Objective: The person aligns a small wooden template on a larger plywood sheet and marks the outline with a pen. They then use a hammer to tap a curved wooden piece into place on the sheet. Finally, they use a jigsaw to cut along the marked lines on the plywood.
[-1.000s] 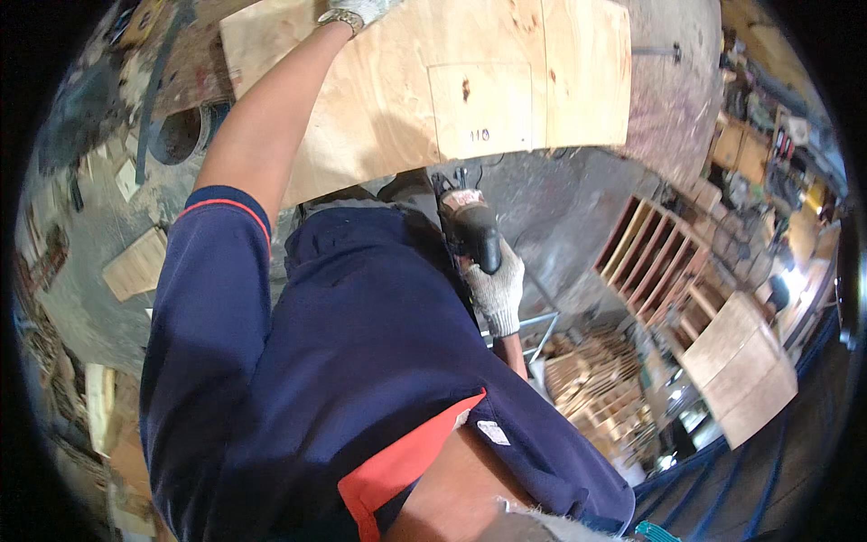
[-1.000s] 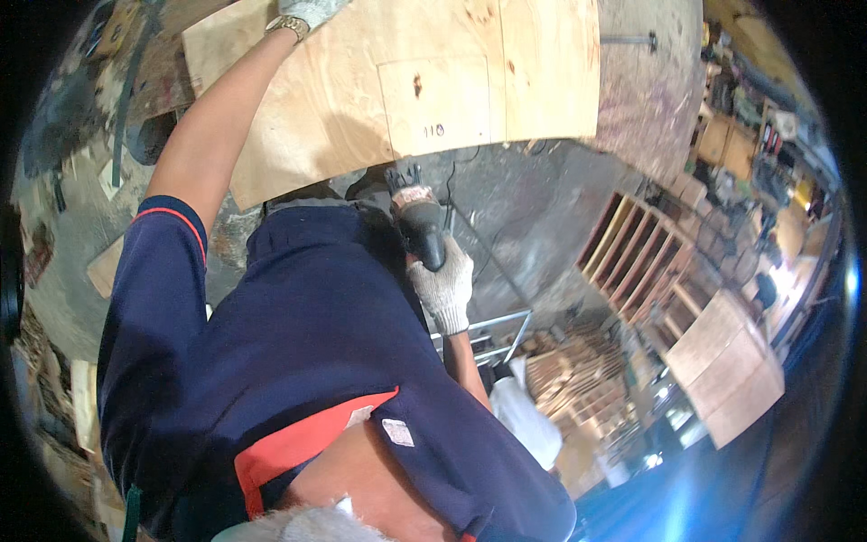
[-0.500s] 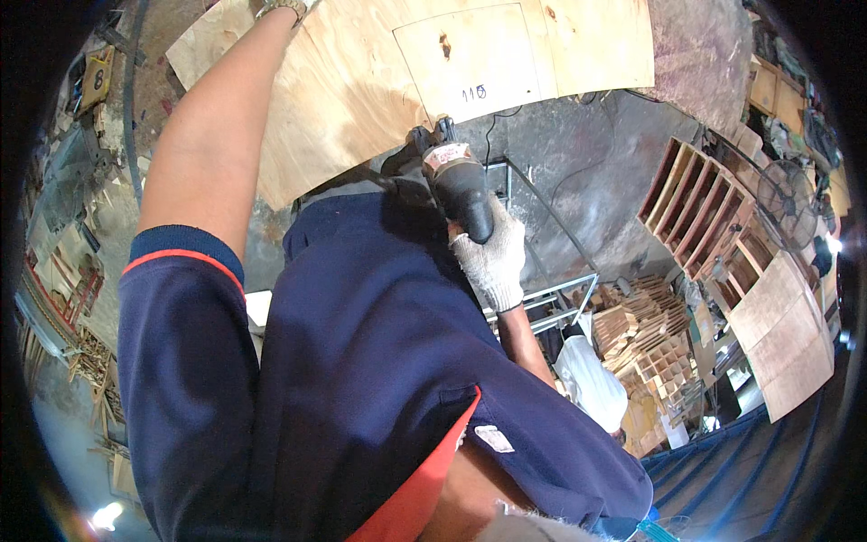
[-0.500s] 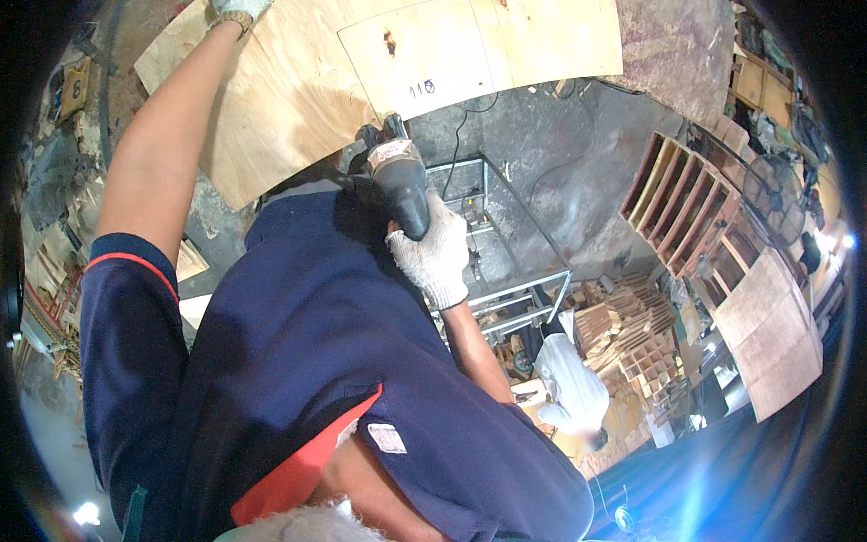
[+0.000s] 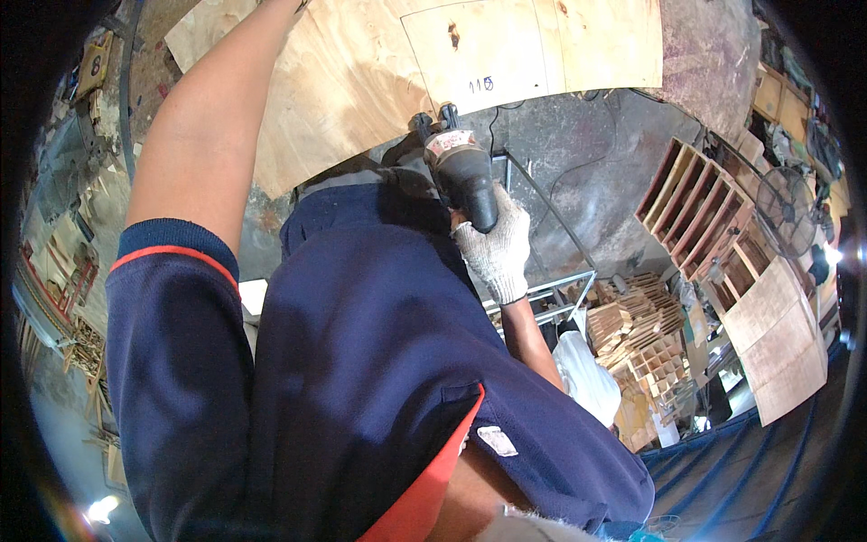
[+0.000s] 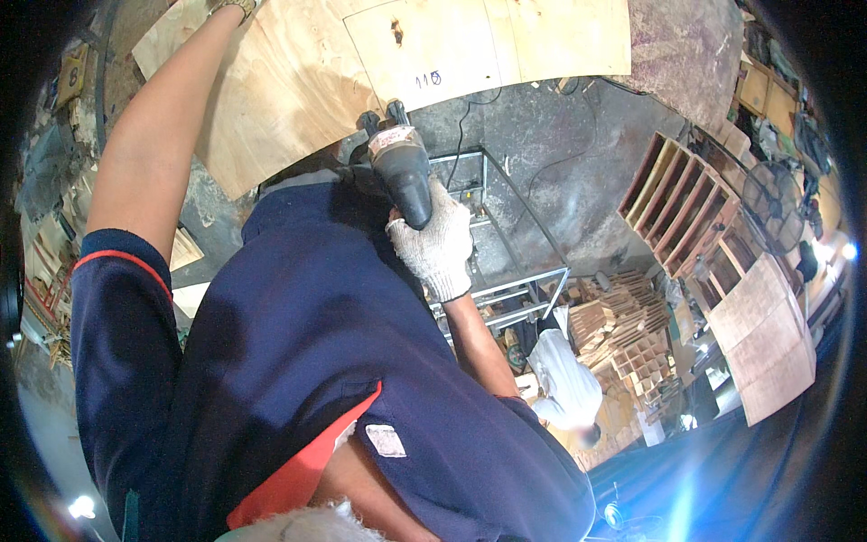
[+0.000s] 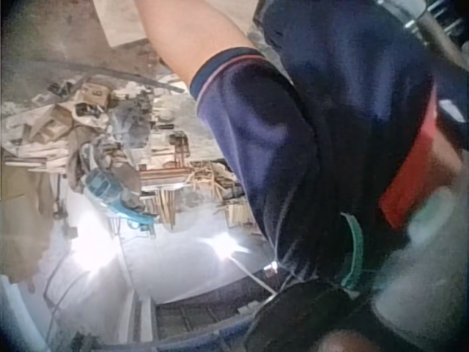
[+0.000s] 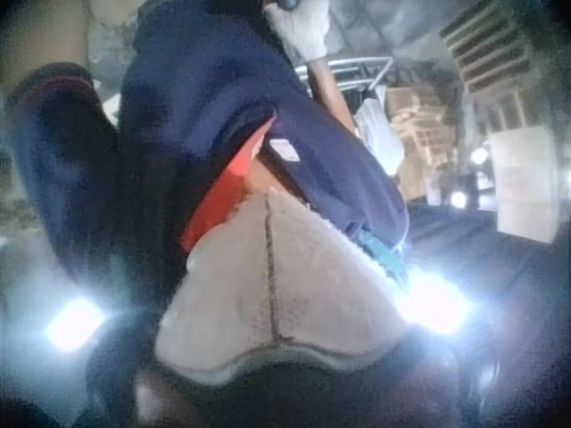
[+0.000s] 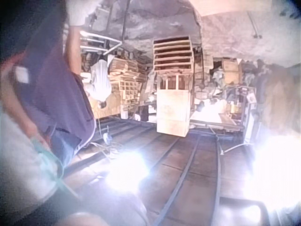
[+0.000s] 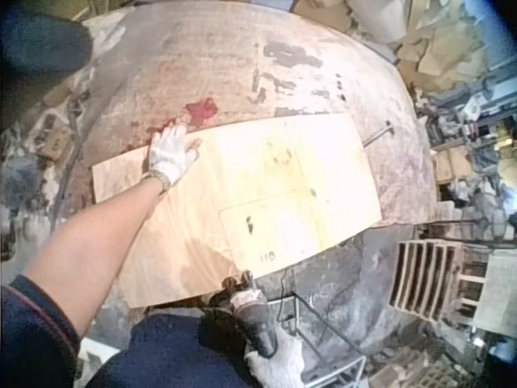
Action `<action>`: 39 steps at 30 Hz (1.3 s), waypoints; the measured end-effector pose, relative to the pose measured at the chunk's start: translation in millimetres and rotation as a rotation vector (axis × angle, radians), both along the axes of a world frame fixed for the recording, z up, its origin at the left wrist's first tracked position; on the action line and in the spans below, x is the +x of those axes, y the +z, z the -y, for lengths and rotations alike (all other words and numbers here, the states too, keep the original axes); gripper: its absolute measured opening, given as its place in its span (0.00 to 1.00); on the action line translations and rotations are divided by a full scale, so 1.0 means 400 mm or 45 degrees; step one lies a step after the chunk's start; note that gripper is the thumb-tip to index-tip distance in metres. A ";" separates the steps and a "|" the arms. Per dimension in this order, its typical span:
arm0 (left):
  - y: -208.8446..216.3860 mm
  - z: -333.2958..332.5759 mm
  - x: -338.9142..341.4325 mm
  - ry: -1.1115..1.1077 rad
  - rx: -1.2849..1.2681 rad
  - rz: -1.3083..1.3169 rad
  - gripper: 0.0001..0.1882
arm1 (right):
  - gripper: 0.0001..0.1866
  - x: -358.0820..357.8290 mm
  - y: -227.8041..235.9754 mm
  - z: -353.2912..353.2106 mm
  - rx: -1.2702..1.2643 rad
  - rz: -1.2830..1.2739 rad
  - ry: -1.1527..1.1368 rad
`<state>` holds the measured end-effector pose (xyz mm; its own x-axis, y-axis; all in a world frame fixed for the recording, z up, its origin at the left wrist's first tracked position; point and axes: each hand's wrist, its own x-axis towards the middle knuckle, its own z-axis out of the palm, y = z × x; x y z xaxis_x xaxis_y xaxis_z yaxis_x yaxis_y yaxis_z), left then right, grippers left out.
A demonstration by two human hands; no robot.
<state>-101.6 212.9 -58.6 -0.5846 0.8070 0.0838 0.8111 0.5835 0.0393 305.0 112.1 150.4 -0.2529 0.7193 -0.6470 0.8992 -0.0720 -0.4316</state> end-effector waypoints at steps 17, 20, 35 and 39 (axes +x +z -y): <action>-0.014 0.000 -0.001 0.022 0.050 -0.082 0.36 | 0.16 -0.010 0.006 -0.018 0.004 -0.061 0.040; -0.012 0.000 0.001 0.028 0.046 -0.082 0.37 | 0.16 -0.011 0.006 -0.019 0.030 -0.097 0.054; -0.014 -0.005 -0.001 0.044 0.001 -0.096 0.39 | 0.17 -0.004 -0.004 -0.016 0.035 -0.108 0.088; -0.003 -0.008 0.002 0.046 -0.002 -0.083 0.38 | 0.18 -0.003 -0.005 -0.015 0.020 -0.101 0.078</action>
